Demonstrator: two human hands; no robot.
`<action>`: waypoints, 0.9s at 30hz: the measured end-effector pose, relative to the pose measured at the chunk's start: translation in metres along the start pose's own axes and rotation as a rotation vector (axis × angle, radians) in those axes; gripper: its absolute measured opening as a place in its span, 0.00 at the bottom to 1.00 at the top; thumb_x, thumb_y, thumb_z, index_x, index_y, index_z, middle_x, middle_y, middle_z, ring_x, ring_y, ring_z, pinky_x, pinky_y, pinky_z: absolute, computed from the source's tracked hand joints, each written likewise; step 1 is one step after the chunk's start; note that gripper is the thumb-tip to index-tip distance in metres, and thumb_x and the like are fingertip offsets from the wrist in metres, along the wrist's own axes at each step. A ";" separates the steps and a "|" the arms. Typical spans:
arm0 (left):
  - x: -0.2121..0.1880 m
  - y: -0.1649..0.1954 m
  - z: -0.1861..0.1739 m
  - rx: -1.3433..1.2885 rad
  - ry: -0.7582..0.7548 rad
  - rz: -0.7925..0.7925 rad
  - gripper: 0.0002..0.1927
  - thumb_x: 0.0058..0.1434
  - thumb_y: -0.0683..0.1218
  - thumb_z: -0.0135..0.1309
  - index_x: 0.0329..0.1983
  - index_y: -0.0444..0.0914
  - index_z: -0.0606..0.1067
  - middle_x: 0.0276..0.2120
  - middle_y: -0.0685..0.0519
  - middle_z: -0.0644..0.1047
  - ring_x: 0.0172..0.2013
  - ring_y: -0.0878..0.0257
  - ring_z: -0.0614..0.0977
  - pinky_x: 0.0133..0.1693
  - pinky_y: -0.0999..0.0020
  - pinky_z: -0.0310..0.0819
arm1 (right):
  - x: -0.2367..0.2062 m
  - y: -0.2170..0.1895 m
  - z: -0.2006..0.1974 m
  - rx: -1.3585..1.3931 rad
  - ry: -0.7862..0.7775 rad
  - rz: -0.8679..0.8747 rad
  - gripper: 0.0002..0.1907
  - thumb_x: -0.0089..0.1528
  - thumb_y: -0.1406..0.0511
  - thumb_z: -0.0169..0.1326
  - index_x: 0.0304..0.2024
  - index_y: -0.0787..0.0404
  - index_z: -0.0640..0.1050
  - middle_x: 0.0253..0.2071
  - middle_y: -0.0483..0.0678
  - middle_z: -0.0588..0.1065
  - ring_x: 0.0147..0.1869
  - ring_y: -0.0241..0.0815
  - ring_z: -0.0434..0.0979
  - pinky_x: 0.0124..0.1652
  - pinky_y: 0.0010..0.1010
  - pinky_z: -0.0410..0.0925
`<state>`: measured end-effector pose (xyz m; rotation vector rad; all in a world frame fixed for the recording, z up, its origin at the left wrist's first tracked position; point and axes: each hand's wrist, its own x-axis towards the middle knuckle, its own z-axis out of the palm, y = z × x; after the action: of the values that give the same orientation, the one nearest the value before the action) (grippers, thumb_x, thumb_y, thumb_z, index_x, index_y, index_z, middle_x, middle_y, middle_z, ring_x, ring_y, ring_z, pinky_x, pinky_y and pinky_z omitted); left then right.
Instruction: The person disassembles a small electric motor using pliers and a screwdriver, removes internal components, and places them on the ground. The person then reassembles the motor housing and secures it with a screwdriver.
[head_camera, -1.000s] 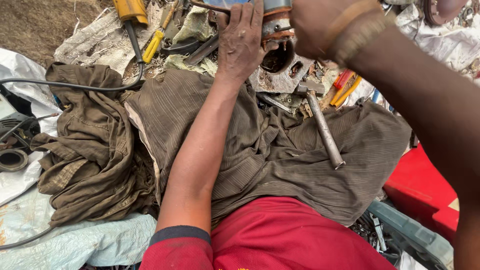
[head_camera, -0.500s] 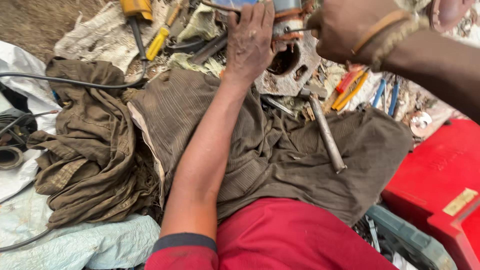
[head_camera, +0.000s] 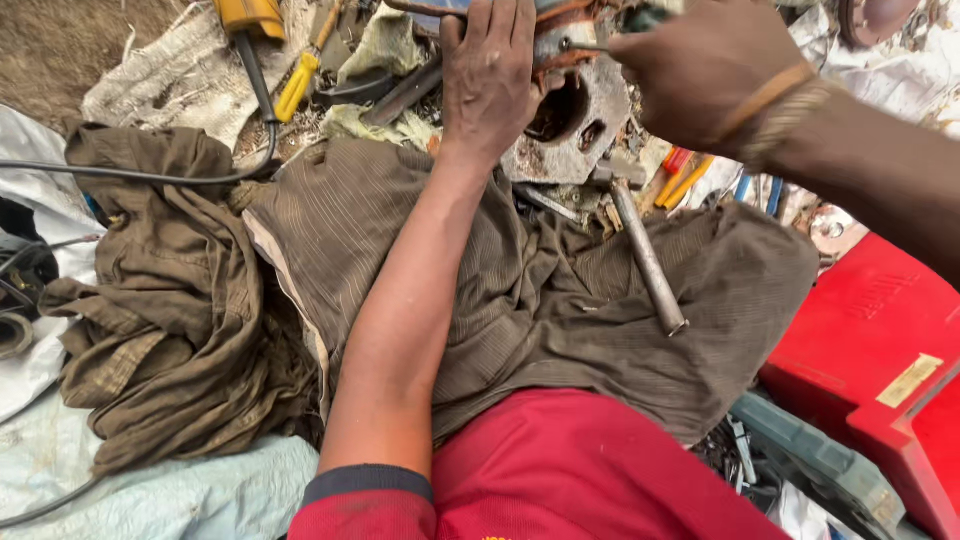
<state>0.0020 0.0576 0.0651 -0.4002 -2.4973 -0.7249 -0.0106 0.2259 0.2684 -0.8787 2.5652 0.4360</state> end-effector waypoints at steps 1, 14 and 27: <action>0.001 0.000 0.000 -0.008 -0.065 -0.015 0.45 0.53 0.53 0.70 0.68 0.30 0.64 0.57 0.48 0.70 0.57 0.53 0.70 0.53 0.50 0.65 | -0.008 0.007 0.007 0.075 0.029 0.040 0.20 0.59 0.67 0.59 0.54 0.50 0.84 0.25 0.54 0.78 0.26 0.46 0.76 0.27 0.39 0.68; -0.002 -0.002 0.001 0.078 -0.242 -0.043 0.42 0.55 0.40 0.63 0.73 0.32 0.62 0.63 0.46 0.69 0.61 0.52 0.70 0.58 0.46 0.67 | -0.030 -0.044 0.122 1.647 0.446 0.539 0.14 0.71 0.65 0.56 0.60 0.52 0.80 0.28 0.40 0.75 0.21 0.25 0.65 0.21 0.20 0.60; -0.009 -0.006 0.005 0.014 -0.177 -0.048 0.46 0.55 0.51 0.72 0.72 0.35 0.63 0.66 0.49 0.68 0.68 0.52 0.68 0.64 0.44 0.65 | 0.027 -0.024 -0.027 -0.116 -0.135 -0.027 0.10 0.66 0.67 0.52 0.38 0.63 0.84 0.22 0.53 0.74 0.19 0.41 0.72 0.19 0.31 0.67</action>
<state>0.0056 0.0539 0.0542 -0.4163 -2.6847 -0.7180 -0.0221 0.1831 0.2754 -0.8911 2.4223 0.6204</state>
